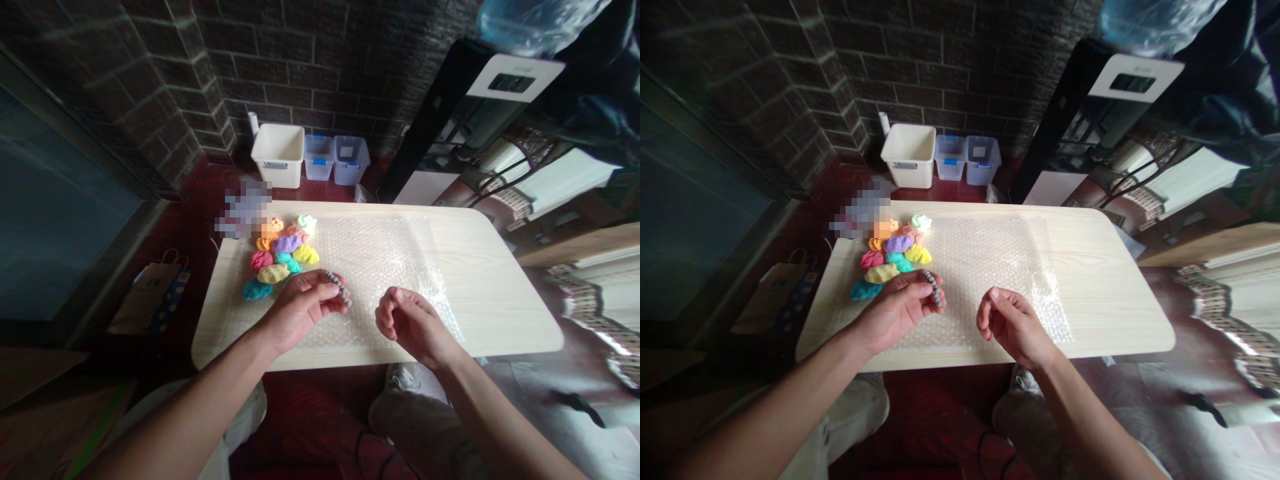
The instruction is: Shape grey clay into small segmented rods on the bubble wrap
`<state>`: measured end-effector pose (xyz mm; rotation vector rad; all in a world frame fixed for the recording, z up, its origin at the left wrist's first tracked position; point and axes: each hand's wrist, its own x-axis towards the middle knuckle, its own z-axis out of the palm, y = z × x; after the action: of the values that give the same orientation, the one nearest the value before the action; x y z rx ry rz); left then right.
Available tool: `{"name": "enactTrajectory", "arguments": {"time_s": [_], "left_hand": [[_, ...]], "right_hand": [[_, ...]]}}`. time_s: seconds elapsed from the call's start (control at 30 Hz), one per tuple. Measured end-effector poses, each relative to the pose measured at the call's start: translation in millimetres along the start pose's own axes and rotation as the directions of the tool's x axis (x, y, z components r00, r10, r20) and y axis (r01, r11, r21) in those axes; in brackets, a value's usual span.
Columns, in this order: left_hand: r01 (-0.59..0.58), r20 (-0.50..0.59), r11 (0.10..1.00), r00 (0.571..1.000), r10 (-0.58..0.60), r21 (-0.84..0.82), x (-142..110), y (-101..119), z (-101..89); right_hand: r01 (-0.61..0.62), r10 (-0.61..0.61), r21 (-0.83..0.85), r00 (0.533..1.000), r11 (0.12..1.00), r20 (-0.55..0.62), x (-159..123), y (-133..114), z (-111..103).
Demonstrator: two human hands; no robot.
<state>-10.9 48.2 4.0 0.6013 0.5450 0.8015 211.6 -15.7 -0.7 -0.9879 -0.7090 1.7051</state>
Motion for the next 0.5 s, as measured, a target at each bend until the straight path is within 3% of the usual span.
{"name": "enactTrajectory", "arguments": {"time_s": [0.5], "left_hand": [[0.064, -0.022, 0.998, 0.998, -0.063, 0.007, -0.3, -1.4, 1.0]], "right_hand": [[-0.013, 0.013, 0.003, 0.999, 1.000, 0.030, 0.8, 2.0, 4.0]]}}
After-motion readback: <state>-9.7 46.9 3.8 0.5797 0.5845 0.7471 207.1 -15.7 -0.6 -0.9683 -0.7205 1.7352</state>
